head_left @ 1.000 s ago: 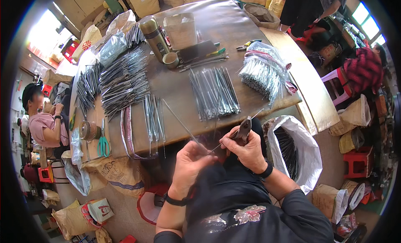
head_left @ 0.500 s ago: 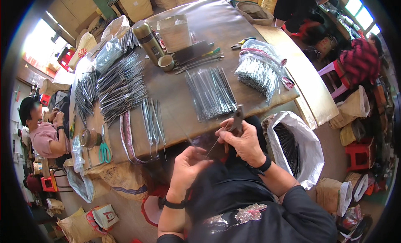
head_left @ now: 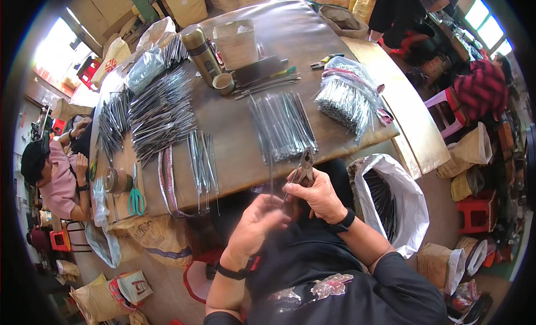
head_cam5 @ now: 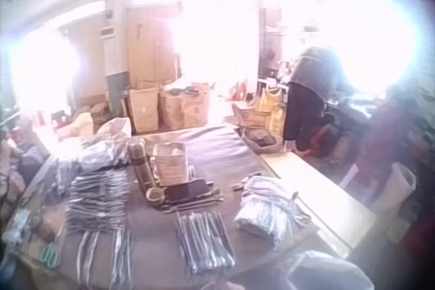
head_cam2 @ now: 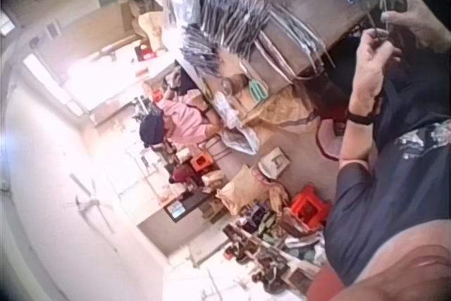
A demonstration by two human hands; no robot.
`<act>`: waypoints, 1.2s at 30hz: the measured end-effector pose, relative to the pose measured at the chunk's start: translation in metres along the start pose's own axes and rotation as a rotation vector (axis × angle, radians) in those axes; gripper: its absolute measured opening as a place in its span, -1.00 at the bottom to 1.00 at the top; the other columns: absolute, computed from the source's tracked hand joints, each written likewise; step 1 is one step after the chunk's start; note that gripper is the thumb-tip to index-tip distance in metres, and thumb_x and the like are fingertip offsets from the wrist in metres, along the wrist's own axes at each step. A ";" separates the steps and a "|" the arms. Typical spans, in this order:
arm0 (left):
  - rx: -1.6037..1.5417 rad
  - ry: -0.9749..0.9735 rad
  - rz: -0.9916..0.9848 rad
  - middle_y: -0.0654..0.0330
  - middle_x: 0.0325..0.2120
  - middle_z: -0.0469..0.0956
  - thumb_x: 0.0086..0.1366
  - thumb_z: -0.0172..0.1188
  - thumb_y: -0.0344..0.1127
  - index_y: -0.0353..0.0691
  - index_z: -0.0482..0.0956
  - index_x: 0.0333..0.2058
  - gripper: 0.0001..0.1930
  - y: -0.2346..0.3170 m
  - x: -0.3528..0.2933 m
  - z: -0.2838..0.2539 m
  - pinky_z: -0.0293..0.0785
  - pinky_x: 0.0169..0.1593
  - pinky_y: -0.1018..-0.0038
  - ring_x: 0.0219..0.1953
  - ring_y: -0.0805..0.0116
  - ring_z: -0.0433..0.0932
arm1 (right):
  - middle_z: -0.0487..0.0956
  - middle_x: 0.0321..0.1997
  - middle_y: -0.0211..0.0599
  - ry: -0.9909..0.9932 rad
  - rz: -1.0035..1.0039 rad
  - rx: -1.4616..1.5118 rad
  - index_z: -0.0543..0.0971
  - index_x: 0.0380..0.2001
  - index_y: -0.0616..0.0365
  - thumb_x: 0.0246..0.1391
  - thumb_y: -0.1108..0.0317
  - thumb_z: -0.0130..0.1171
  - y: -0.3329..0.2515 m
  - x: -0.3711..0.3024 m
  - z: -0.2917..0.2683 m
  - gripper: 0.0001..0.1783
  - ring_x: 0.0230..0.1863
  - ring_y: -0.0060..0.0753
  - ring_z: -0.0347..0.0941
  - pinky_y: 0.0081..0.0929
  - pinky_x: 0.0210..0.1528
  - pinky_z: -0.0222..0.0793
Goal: The person repeatedly picks up long metal rods from a pile on the table, uses pliers to cut them into shorter pieces, and places the cut pieces back on the table. The process is repeated continuously throughout the clip.
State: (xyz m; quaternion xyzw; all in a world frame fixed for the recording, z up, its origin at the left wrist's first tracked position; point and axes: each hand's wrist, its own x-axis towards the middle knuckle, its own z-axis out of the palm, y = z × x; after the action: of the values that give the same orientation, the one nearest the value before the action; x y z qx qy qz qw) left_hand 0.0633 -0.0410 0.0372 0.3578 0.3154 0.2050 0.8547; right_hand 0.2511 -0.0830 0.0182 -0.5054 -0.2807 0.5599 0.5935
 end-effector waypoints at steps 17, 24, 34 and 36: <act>0.097 0.284 0.224 0.40 -0.62 0.43 0.14 0.28 -0.52 -0.34 0.59 -0.23 -0.81 -0.010 0.008 -0.005 0.12 -0.60 0.72 -0.69 0.69 0.25 | 0.44 0.04 0.23 -0.294 0.473 1.005 0.43 -0.08 0.22 0.05 0.28 -0.06 0.024 -0.014 -0.037 -0.63 -0.09 0.09 0.52 -0.29 -0.25 0.55; 0.508 0.327 0.469 0.41 -0.50 0.40 0.17 0.19 -0.63 -0.36 0.61 -0.21 -0.80 -0.016 0.015 -0.001 0.21 -0.49 0.72 -0.53 0.71 0.31 | 0.46 -0.16 -0.23 -0.449 0.288 -0.309 0.27 0.10 0.18 -0.21 0.61 0.00 0.020 -0.026 -0.033 -0.34 -0.14 -0.34 0.45 -0.45 -0.12 0.43; 0.596 0.350 0.451 0.43 -0.52 0.39 0.17 0.17 -0.63 -0.35 0.62 -0.21 -0.80 -0.010 0.008 -0.003 0.17 -0.49 0.73 -0.54 0.71 0.29 | 0.52 -0.35 -0.02 -0.372 -0.176 -1.018 0.47 -0.11 0.14 -0.22 0.44 0.02 -0.007 -0.029 -0.023 -0.54 -0.32 0.04 0.49 -0.20 -0.28 0.43; 0.497 0.349 0.389 0.43 -0.54 0.42 0.17 0.18 -0.62 -0.34 0.62 -0.22 -0.81 -0.010 0.007 -0.002 0.17 -0.52 0.73 -0.58 0.72 0.28 | 0.52 -0.31 -0.02 -0.376 -0.186 -1.032 0.45 -0.10 0.17 -0.23 0.45 0.02 -0.007 -0.030 -0.022 -0.52 -0.28 0.05 0.48 -0.20 -0.24 0.42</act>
State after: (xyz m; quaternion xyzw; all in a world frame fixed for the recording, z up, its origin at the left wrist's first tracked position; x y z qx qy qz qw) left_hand 0.0688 -0.0427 0.0260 0.5676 0.4229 0.3389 0.6198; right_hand 0.2667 -0.1165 0.0244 -0.5950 -0.6629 0.3756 0.2558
